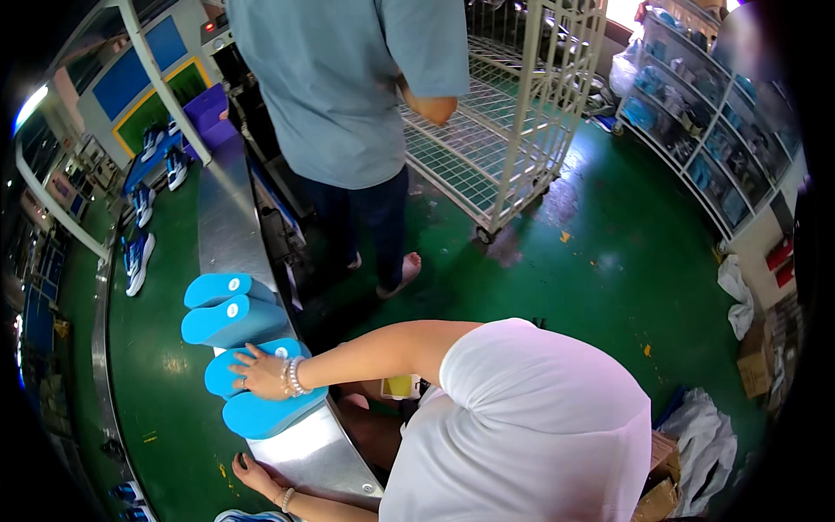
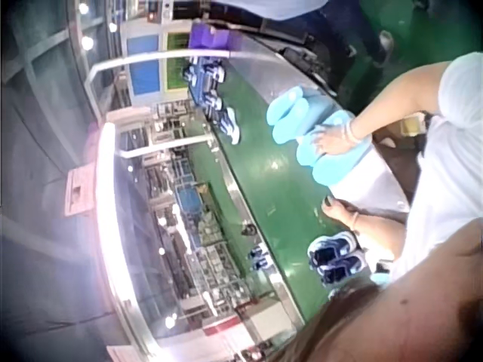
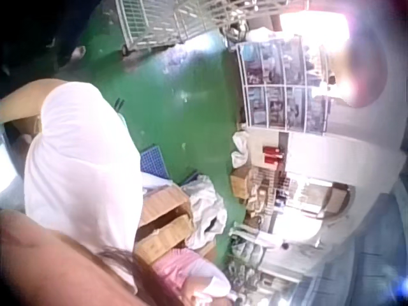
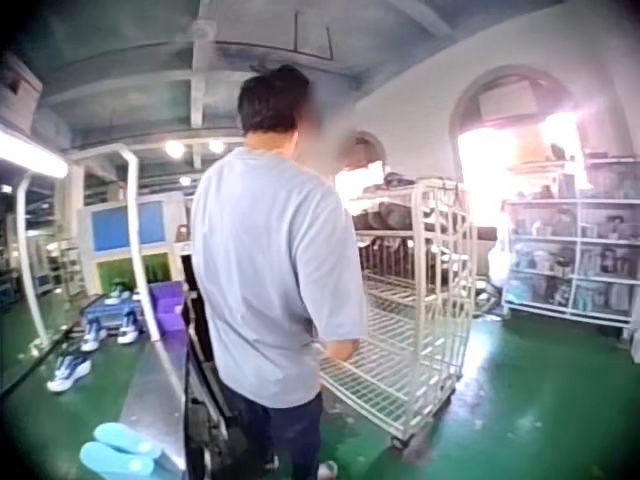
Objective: The person matches blue insoles from a shelf and a bin to pairs of blue and white sneakers moving on a conveyor belt, placing the corresponding insoles on top of or near each pair of shoes.
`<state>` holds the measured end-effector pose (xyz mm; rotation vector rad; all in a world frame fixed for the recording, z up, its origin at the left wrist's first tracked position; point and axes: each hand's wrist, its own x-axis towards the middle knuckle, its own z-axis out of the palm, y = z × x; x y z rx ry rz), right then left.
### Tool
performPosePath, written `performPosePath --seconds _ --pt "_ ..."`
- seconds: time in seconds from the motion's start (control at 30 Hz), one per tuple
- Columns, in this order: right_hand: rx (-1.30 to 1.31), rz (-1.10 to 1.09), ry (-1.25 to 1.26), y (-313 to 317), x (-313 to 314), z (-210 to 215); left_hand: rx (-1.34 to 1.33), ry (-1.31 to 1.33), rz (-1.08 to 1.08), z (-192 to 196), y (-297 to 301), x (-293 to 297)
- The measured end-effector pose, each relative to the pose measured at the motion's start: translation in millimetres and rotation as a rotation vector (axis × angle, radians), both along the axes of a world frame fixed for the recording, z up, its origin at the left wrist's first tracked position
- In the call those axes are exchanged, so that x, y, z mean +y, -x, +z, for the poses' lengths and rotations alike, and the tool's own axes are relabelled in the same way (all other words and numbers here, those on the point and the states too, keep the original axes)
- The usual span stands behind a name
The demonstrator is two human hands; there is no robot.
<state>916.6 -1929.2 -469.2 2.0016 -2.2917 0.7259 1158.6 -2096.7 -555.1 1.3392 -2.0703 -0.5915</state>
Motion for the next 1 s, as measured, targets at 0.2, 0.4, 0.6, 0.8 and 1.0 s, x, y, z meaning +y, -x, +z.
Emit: performPosePath --seconds 0.2,0.4,0.6,0.8,1.0 --pt "-0.021 0.028 0.006 -7.3 4.1 8.5 0.107 -0.07 0.001 -6.4 -16.1 -4.3" --pt "-0.013 0.012 0.026 -8.4 -1.8 1.2 0.17 -0.165 0.086 9.2 -13.3 4.0" --pt "0.0 -0.014 0.013 -3.2 4.0 3.2 0.348 -0.031 0.033 19.2 -5.2 15.4" --pt "0.052 -0.006 0.119 -12.4 -12.2 -6.1 0.733 -0.368 0.081 29.1 -21.2 35.4" --pt "0.143 -0.032 0.106 3.4 9.7 11.6 0.841 -0.334 0.064 42.1 11.1 43.9"
